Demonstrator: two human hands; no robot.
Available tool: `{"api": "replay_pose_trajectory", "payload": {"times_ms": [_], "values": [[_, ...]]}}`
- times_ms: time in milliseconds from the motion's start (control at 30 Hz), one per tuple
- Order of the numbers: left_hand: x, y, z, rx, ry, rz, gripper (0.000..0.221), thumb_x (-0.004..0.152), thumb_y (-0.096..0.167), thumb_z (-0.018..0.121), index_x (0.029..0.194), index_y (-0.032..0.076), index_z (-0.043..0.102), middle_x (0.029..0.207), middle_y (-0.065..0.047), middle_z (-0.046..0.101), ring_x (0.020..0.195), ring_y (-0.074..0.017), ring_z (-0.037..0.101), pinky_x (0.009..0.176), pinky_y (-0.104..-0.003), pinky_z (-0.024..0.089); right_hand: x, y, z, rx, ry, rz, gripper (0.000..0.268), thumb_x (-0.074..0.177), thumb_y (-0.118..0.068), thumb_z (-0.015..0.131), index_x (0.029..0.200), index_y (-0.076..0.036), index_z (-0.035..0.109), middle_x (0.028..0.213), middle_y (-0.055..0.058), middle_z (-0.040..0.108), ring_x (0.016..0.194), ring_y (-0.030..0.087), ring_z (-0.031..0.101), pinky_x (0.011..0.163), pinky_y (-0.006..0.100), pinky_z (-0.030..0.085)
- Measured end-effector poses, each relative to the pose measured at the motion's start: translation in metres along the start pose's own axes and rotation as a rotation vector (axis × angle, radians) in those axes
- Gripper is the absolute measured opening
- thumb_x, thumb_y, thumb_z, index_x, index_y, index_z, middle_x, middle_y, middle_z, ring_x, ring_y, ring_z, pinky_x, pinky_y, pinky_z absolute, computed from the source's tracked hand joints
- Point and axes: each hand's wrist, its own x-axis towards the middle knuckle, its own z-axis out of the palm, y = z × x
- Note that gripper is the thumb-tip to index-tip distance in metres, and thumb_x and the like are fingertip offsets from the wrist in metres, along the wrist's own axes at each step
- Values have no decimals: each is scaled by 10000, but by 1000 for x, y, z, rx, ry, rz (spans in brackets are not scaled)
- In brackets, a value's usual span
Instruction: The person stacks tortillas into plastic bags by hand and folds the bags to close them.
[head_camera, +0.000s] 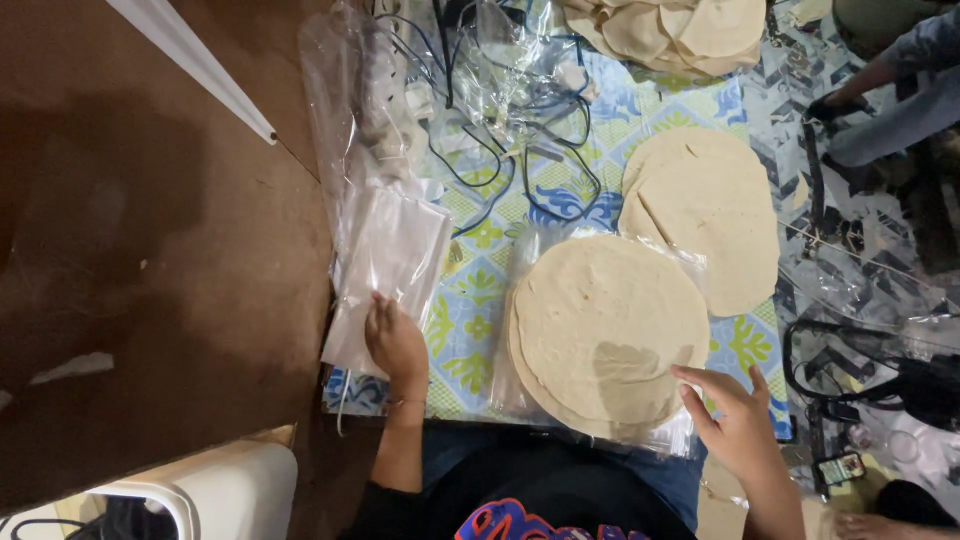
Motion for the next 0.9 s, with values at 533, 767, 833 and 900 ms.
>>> {"api": "replay_pose_trajectory", "payload": {"times_ms": [533, 767, 833, 900], "values": [[84, 37, -149, -181, 163, 55, 54, 918, 39, 649, 933, 86, 625, 899, -151, 686, 888, -371, 643, 762, -499, 510, 13, -23, -10, 66, 25, -43, 254, 885, -175, 719, 1134, -225, 738, 1057, -9, 760, 988, 192, 715, 1182, 586, 337], [98, 98, -233, -641, 427, 208, 157, 1013, -118, 599, 1068, 17, 539, 1099, -157, 611, 993, -289, 646, 856, -342, 534, 43, -87, 7, 340, -8, -155, 243, 921, -182, 698, 1158, -189, 750, 1148, -23, 783, 1037, 135, 740, 1221, 524, 346], [86, 113, -233, -976, 326, 264, 213, 923, -131, 571, 1006, 64, 545, 1028, -118, 585, 985, -267, 596, 850, -331, 473, 48, -113, 12, 859, -227, -15, 301, 966, -196, 672, 1245, -92, 711, 1246, 56, 770, 1188, 183, 705, 1054, 465, 478], [52, 136, -202, -925, 211, 376, 218, 850, -95, 580, 981, 79, 566, 1043, -126, 615, 1022, -291, 593, 895, -387, 481, 61, -143, 8, 1143, -268, -38, 408, 964, -222, 679, 1334, -70, 597, 1335, 90, 689, 1260, 198, 645, 1084, 447, 445]]}}
